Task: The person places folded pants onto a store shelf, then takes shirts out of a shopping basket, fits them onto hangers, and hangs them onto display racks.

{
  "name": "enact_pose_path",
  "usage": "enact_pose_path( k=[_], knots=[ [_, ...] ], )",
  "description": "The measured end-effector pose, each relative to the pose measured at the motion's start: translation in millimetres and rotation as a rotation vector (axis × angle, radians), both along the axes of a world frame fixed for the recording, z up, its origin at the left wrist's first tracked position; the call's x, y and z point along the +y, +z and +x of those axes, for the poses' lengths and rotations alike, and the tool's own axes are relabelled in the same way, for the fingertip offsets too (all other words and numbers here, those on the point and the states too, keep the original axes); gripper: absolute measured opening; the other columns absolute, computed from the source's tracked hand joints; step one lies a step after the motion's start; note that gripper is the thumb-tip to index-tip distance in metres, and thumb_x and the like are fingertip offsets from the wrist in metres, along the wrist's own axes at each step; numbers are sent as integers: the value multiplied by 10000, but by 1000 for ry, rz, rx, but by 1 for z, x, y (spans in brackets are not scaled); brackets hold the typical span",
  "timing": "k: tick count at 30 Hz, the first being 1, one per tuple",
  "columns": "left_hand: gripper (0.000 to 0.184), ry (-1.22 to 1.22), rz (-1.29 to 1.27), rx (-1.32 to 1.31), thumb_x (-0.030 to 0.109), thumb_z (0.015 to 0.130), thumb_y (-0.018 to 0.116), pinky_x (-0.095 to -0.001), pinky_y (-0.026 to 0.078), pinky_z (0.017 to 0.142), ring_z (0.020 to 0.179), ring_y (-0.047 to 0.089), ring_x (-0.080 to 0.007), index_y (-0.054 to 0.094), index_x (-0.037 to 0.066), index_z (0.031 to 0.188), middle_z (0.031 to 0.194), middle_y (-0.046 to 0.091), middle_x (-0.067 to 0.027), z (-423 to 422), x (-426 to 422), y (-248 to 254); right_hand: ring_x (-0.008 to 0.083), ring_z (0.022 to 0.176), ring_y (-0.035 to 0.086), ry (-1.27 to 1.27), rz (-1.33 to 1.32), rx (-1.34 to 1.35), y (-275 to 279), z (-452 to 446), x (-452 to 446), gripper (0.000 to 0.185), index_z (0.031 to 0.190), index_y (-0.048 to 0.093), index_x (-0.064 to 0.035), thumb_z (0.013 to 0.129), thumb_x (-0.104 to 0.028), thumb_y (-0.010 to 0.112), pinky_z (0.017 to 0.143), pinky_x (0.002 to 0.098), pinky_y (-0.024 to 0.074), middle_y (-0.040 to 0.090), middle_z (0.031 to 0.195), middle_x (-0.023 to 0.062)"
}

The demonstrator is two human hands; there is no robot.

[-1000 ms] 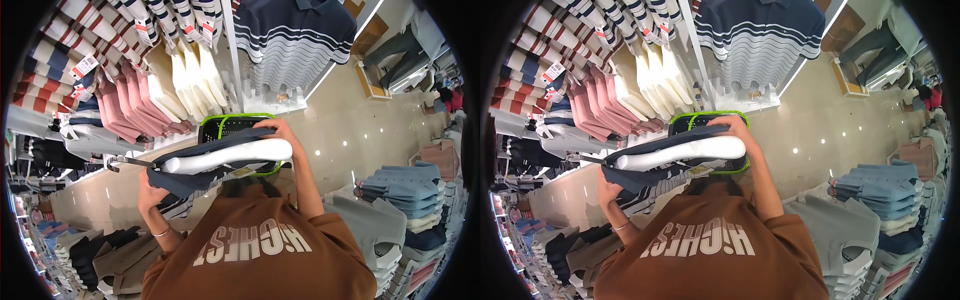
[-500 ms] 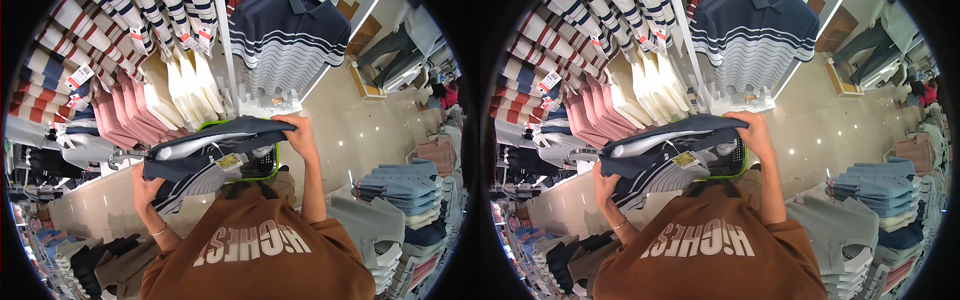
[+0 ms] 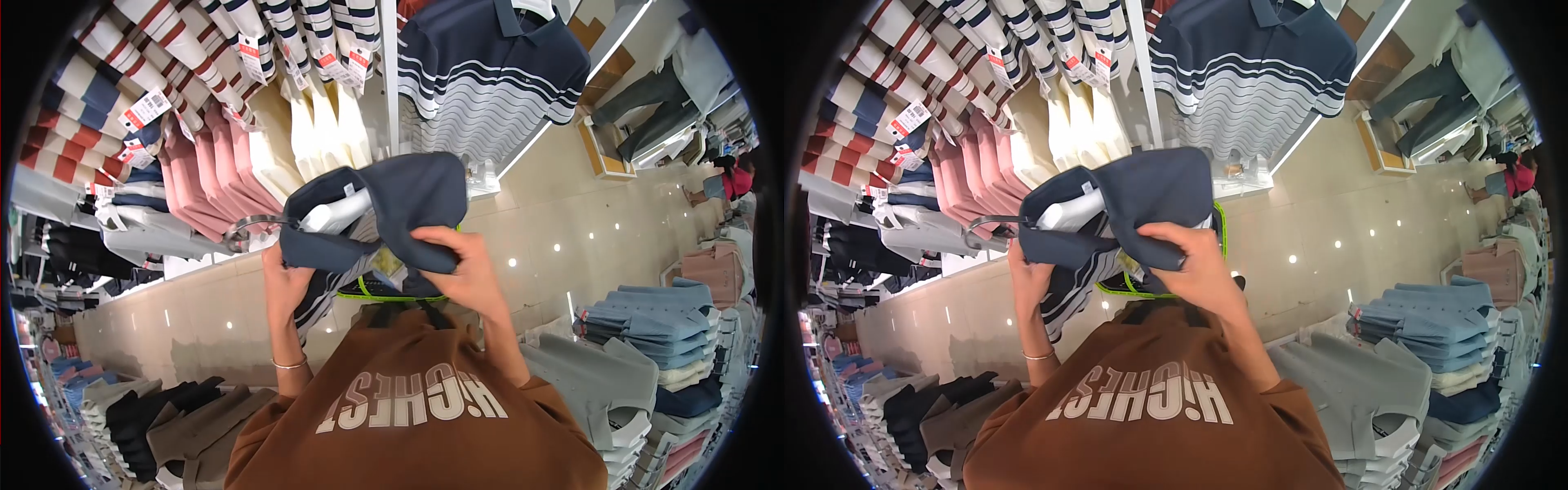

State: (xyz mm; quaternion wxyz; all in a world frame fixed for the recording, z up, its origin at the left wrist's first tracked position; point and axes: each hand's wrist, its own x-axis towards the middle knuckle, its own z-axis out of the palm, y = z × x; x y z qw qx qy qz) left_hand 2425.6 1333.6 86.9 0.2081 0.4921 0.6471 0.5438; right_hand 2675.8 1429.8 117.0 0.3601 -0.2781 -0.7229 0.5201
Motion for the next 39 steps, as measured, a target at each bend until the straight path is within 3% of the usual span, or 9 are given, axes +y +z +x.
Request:
enact_pose_path(
  k=[2,8,15,19,23,31,33,38,39],
  knots=[
    [131,-8,51,-45,66,681,635,-232,401,567,625,499,-79,584,-29,757,660,580,-22,4,4,-2,301,883,618,21,0,-250,-1,-8,0,475,1128,519,27,680,-17,672,801,278,463,632,950,173],
    [101,-44,121,-114,69,681,634,-214,386,543,596,460,-41,567,-4,664,607,540,28,3,8,-4,350,915,579,-33,268,-275,-11,-1,-1,437,1096,520,52,727,-113,684,818,395,446,611,970,194],
    [117,-160,63,-76,71,674,652,-219,380,532,585,442,-36,561,-2,665,603,527,33,-4,8,2,271,853,592,-167,9,-447,38,17,11,285,945,626,10,686,-76,707,710,328,463,619,922,132],
    [129,-250,5,-50,67,661,663,-225,391,546,566,478,-69,580,-20,709,607,563,-3,-4,9,9,251,871,566,-142,461,-444,38,12,24,379,993,609,-24,634,-56,726,688,318,458,602,907,87],
    [231,-340,63,99,113,647,670,-286,430,588,542,536,-215,592,-38,803,646,574,-137,-5,16,16,264,800,554,-17,742,-397,37,1,42,461,1050,577,-35,624,-98,742,660,340,450,599,874,83],
    [344,-515,-150,230,126,644,643,-350,460,612,687,578,-368,618,-11,958,735,595,-213,-5,40,67,285,571,550,308,307,-711,37,-21,56,439,988,595,48,684,-226,754,579,332,441,604,693,167],
    [341,-489,-193,341,133,639,647,-374,464,628,711,578,-374,620,-5,950,740,599,-212,-20,42,61,308,557,535,262,354,-537,21,-15,67,465,935,601,43,679,-316,749,561,354,413,535,601,170],
    [322,-291,-174,496,162,662,671,-404,462,678,738,570,-385,617,-15,925,738,595,-202,-42,45,52,206,626,596,202,36,-434,49,-10,73,396,973,601,52,743,-251,710,633,314,462,635,720,162],
    [384,-256,-187,536,161,667,682,-403,444,776,879,559,-360,609,26,1018,909,603,-178,-42,44,53,170,658,593,211,51,-411,43,-9,78,359,983,597,56,776,-226,681,662,301,472,655,760,134]
  ],
)
